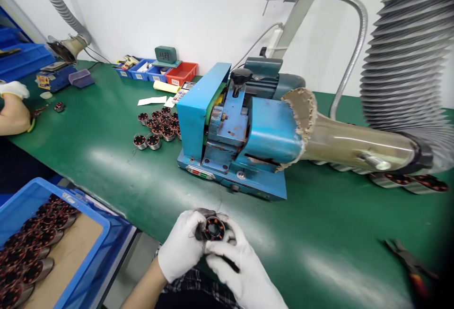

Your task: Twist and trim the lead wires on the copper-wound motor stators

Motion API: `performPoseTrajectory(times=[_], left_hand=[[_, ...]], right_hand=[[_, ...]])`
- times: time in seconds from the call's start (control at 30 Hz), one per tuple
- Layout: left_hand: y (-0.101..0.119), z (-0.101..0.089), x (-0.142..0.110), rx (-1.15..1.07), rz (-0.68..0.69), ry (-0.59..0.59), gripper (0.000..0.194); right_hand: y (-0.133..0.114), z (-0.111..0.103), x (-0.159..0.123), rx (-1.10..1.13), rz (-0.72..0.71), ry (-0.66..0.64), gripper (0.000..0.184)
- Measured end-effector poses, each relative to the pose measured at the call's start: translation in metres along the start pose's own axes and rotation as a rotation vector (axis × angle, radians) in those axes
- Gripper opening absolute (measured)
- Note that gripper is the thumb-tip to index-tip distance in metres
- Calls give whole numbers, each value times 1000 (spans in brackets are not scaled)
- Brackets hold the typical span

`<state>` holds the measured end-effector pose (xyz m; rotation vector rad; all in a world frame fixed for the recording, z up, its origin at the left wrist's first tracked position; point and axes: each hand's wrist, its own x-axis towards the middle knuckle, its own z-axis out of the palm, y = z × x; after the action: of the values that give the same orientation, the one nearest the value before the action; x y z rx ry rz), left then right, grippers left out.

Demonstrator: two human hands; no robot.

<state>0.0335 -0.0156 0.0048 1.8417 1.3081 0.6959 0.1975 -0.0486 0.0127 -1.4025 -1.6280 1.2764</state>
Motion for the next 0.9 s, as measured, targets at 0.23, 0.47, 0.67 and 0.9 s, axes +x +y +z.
performPoseTrajectory(times=[0.23, 0.47, 0.67, 0.9], left_hand=[[1, 3, 1, 52, -29, -37, 53], [-2, 14, 1, 217, 72, 9, 89], [1, -2, -2, 185, 13, -124, 90], [-1, 2, 1, 174, 87, -113, 80]], right_hand=[[11, -12, 17, 160, 398, 0, 52], [-22, -10, 27, 127, 205, 43, 27], [-14, 5, 34, 699, 320, 258, 20], [-42, -59, 20, 984, 127, 663, 19]])
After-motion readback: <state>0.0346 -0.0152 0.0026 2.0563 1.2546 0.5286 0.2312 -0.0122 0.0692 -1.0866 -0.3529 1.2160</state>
